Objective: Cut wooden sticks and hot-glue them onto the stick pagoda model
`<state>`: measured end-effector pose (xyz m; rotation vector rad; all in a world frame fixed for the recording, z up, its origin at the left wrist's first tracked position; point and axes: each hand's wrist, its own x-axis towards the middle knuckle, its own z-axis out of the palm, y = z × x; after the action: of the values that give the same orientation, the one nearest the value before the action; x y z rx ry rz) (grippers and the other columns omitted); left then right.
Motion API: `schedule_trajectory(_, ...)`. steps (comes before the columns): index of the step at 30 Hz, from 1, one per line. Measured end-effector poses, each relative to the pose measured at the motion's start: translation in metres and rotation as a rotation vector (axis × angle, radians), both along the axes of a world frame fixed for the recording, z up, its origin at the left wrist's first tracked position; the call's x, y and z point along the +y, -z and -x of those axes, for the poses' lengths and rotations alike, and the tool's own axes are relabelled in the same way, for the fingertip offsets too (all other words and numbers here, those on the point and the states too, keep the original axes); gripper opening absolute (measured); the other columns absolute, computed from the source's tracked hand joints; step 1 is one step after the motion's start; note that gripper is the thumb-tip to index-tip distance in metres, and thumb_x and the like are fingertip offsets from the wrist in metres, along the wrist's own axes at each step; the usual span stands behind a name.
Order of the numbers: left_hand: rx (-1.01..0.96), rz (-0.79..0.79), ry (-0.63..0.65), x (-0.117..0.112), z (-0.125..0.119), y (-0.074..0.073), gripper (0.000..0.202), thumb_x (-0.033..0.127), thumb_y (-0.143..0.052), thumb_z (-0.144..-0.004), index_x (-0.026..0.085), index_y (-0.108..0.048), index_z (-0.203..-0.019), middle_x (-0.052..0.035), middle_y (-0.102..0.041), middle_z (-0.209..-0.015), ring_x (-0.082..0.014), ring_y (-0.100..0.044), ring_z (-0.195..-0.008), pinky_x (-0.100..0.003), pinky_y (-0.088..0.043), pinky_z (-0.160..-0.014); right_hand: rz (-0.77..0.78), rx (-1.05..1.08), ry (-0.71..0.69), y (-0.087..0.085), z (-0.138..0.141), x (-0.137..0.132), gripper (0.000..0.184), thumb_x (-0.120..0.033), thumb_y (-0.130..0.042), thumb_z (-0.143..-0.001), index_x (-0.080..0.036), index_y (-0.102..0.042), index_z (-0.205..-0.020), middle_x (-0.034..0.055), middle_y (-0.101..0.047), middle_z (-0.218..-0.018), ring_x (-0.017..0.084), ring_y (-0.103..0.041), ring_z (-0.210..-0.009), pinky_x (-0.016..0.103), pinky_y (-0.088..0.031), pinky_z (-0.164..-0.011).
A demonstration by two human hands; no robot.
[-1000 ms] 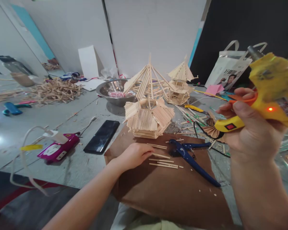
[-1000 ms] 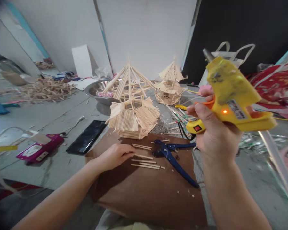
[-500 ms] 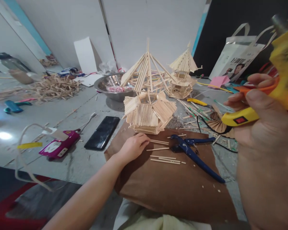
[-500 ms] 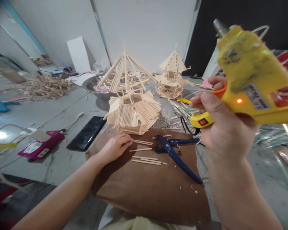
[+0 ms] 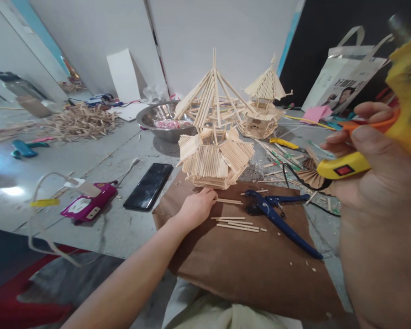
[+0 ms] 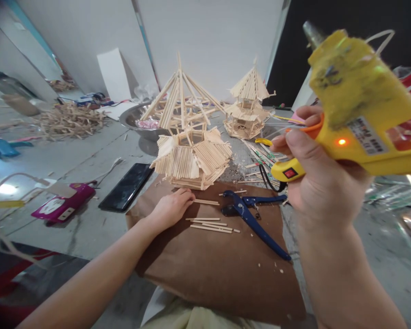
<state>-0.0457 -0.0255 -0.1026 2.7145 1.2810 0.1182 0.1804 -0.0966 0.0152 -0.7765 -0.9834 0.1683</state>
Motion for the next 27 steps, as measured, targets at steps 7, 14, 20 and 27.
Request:
schedule_trajectory(7, -0.111, 0.091, 0.082, 0.006, 0.006, 0.000, 0.021, 0.019, -0.037, -0.077, 0.019, -0.053, -0.092, -0.0037, -0.057, -0.091, -0.0155, -0.053, -0.082, -0.027, -0.040, -0.073, -0.013, 0.003, -0.002, 0.001, -0.002, 0.001, 0.017, -0.008, -0.055, -0.061, -0.019, -0.059, -0.074, -0.0033, -0.055, -0.083, 0.006, -0.054, -0.051, 0.027, -0.046, -0.054)
schedule_trajectory(14, -0.168, 0.079, 0.105, -0.005, 0.020, -0.013, 0.027, 0.015, -0.034, -0.078, 0.018, -0.058, -0.090, -0.0058, -0.056, -0.080, -0.0134, -0.053, -0.077, -0.024, -0.040, -0.070, -0.013, 0.066, -0.025, -0.003, 0.001, 0.000, 0.014, -0.010, -0.057, -0.060, -0.017, -0.055, -0.072, -0.0020, -0.054, -0.081, 0.007, -0.053, -0.053, 0.028, -0.047, -0.054)
schedule_trajectory(20, -0.533, -0.003, -0.056, -0.026, 0.038, -0.058, 0.020, 0.023, -0.040, -0.077, 0.018, -0.059, -0.075, -0.0024, -0.057, -0.074, -0.0102, -0.052, -0.067, -0.021, -0.040, -0.062, 0.040, 0.139, -0.001, 0.000, 0.002, -0.001, 0.013, -0.012, -0.060, -0.057, -0.018, -0.055, -0.068, -0.0008, -0.054, -0.086, 0.009, -0.054, -0.053, 0.030, -0.047, -0.058)
schedule_trajectory(27, -1.248, 0.250, -0.401, 0.006, 0.025, -0.106, 0.021, 0.035, -0.056, -0.066, 0.014, -0.055, -0.064, 0.0045, -0.046, -0.044, -0.0030, -0.036, -0.033, -0.016, -0.028, -0.033, 0.113, 0.171, -0.015, 0.004, 0.002, -0.002, 0.015, -0.014, -0.062, -0.057, -0.020, -0.056, -0.070, -0.0004, -0.054, -0.088, 0.011, -0.055, -0.055, 0.032, -0.047, -0.058)
